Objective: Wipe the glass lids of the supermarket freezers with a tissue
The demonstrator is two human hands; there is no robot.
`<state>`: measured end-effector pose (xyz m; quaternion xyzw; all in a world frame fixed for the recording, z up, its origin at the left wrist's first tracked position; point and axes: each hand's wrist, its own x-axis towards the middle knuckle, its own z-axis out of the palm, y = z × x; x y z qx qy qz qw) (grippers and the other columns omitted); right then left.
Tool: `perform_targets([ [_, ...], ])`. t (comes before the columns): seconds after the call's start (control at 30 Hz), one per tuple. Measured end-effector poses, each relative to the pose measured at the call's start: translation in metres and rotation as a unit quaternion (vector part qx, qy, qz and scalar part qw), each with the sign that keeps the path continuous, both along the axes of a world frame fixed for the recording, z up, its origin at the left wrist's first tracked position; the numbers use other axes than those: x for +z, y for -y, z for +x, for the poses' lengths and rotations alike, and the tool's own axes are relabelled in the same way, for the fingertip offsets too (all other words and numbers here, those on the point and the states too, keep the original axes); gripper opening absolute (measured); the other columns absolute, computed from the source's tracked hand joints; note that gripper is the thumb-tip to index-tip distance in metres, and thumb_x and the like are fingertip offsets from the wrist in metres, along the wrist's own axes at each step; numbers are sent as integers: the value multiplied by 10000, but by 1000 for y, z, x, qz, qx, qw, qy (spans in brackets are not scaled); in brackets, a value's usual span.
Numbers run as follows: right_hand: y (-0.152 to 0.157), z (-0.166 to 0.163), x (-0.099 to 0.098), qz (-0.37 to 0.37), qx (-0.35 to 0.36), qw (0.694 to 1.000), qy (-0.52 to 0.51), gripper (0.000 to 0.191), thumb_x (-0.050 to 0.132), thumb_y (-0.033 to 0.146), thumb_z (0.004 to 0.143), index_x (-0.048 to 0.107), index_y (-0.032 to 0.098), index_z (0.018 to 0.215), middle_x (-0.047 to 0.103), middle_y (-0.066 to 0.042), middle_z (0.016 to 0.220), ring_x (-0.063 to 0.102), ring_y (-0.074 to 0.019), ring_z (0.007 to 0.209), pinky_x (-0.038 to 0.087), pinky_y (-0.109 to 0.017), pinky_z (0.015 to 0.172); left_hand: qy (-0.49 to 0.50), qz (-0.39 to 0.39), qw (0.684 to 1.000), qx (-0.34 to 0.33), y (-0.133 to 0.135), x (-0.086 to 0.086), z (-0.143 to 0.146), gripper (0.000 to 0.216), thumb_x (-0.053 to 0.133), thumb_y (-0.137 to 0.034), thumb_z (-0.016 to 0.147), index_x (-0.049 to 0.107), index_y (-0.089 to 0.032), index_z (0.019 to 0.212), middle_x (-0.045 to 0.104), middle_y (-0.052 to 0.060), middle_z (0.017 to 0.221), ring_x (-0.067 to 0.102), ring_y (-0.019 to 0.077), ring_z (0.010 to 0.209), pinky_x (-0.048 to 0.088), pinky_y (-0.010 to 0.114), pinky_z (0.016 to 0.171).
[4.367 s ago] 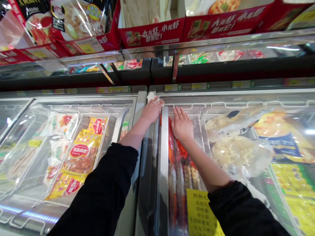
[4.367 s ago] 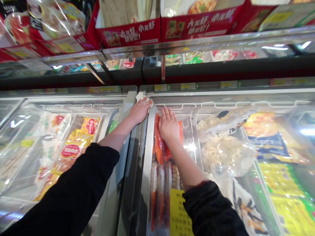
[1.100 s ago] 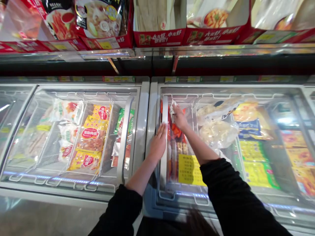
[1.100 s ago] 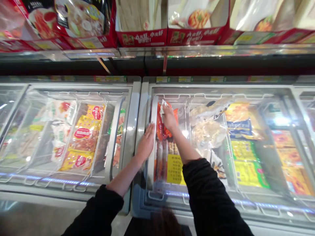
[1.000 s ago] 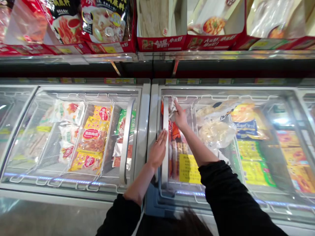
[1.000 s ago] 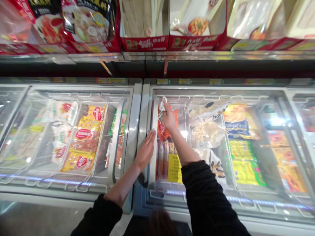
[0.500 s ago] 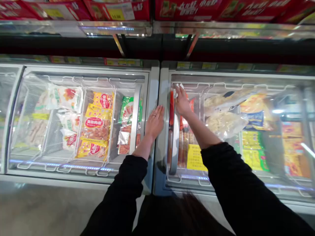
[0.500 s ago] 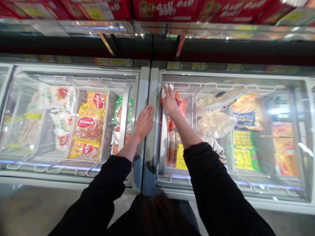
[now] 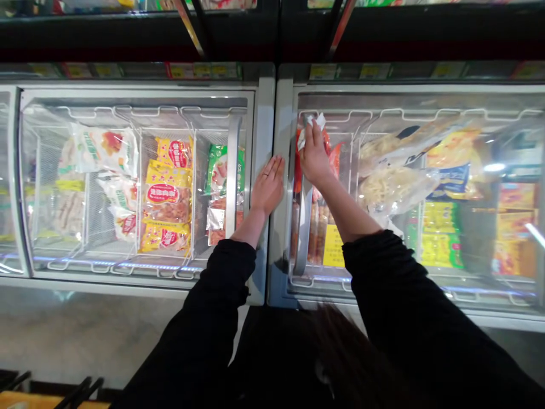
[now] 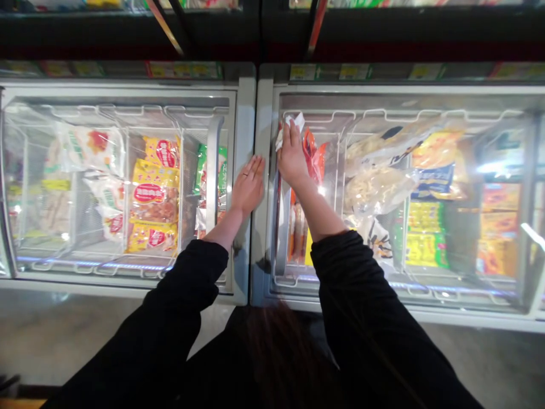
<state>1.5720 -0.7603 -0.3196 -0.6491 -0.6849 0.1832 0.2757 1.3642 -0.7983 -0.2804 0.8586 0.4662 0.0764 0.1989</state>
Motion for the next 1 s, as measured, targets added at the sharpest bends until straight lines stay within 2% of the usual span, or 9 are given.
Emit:
perform_targets([
  [0.17, 128, -43, 29, -35, 6, 999, 2, 828, 325, 103, 1023, 0, 207, 1777, 47, -102, 1869, -28, -295, 1722, 227, -622, 1385, 0, -9, 1000, 1, -4, 3, 2, 635, 339, -107, 1043, 401, -91, 1674, 396, 121, 1774, 268, 197, 1684, 206, 394, 1409],
  [0.23, 164, -53, 36, -55, 2, 998, -4, 864, 333, 84, 1001, -24, 212, 1777, 34, -90, 1871, -61, -288, 1718, 236, -625, 1382, -1, -15, 1000, 6, -2, 6, 4, 638, 339, -123, 1049, 387, -107, 1686, 389, 114, 1778, 260, 203, 1687, 203, 413, 1410],
  [0.33, 169, -53, 37, -74, 14, 997, -11, 857, 365, 102, 993, 31, 188, 1778, 64, -95, 1869, -71, -288, 1716, 212, -630, 1384, -14, -34, 999, 23, 15, 10, 3, 648, 301, -124, 1054, 360, -104, 1699, 357, 124, 1790, 255, 218, 1689, 192, 451, 1409],
  [0.43, 148, -49, 33, -76, 13, 997, -19, 818, 366, 112, 996, 107, 153, 1771, 96, -107, 1865, -85, -288, 1714, 171, -631, 1390, -21, -62, 997, 28, 49, 12, -6, 676, 269, -117, 1055, 296, -145, 1730, 318, 100, 1806, 240, 201, 1693, 198, 459, 1403],
  [0.5, 148, -54, 32, -76, -5, 997, -22, 805, 352, 112, 1003, 116, 161, 1772, 105, -101, 1864, -103, -286, 1710, 165, -642, 1388, -25, -75, 996, 34, 75, 13, -15, 682, 271, -132, 1067, 255, -189, 1746, 314, 73, 1809, 232, 181, 1693, 208, 448, 1398],
  [0.63, 212, -77, 38, -84, -17, 996, -34, 814, 346, 117, 1006, 99, 191, 1777, 92, -84, 1867, -117, -263, 1706, 182, -624, 1392, -40, -83, 995, 46, 118, 19, -29, 661, 297, -152, 1080, 267, -164, 1741, 294, 86, 1815, 203, 187, 1699, 210, 435, 1397],
  [0.7, 251, -88, 44, -93, -11, 995, -40, 818, 352, 113, 998, 109, 183, 1776, 88, -90, 1867, -111, -253, 1707, 185, -612, 1392, -46, -87, 994, 43, 132, 23, -33, 657, 301, -141, 1075, 288, -142, 1731, 289, 97, 1816, 201, 196, 1700, 210, 440, 1398],
  [0.77, 273, -93, 48, -102, -7, 994, -40, 810, 365, 109, 989, 146, 150, 1767, 104, -117, 1862, -97, -258, 1710, 185, -614, 1389, -47, -92, 994, 38, 142, 24, -36, 657, 308, -127, 1067, 303, -141, 1724, 302, 104, 1812, 216, 200, 1696, 223, 457, 1393],
  [1.0, 237, -89, 48, -105, -33, 993, -35, 767, 392, 109, 987, 237, 99, 1738, 144, -159, 1850, -51, -285, 1718, 196, -637, 1374, -11, -102, 994, 31, 163, 20, -49, 676, 335, -68, 1025, 345, -129, 1698, 342, 145, 1789, 259, 212, 1684, 280, 504, 1366],
])
